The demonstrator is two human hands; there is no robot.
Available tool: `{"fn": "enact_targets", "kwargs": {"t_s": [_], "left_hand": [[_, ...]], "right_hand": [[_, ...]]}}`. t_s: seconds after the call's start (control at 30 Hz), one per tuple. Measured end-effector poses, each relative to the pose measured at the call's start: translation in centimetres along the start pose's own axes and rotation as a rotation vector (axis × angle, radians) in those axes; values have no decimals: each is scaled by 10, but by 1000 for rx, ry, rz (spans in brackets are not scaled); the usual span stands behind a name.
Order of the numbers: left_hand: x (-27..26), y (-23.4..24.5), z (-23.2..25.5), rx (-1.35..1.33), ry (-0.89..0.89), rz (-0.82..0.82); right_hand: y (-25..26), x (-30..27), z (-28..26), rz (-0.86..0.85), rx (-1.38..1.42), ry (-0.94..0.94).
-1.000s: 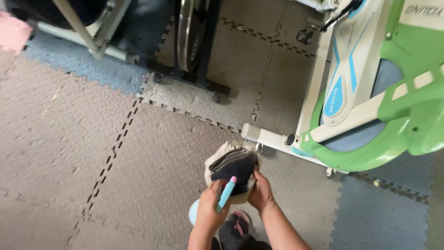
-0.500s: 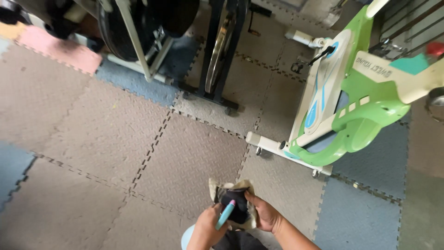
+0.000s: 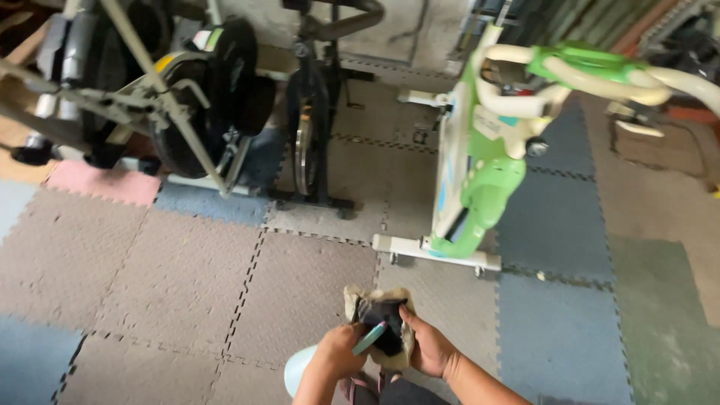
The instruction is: Cleaning a stationary exercise bike using a spray bottle and a cleaning rag.
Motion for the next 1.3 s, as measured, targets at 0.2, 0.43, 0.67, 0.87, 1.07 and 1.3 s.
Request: {"fn": "enact_targets", "kwargs": {"t_s": [0.2, 0.43, 0.67, 0.87, 1.07, 1.3], "left_hand": [[29, -24, 82, 119, -112, -243], [50, -101, 159, 220, -251, -397], [70, -189, 222, 161, -331, -439], [95, -305, 240, 77, -376, -394], [104, -314, 278, -13, -437, -304], [108, -239, 318, -22, -341, -280]], "right_hand": [[45, -60, -25, 131, 266, 238], [102, -140, -50, 182, 345, 449], [192, -196, -89, 229, 387, 564], [269, -262, -126, 224, 383, 518], [304, -282, -158, 257, 358, 501], [258, -271, -184, 145, 314, 509]]}}
Point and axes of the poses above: each hand's wrist, its own x-axis towards the middle knuckle, its own y-axis out of the back of the hand, z = x × y, the point moved 7 cm from there along x, towards the middle knuckle, and after that the axes turned 10 degrees about z, right-handed, at the moved point
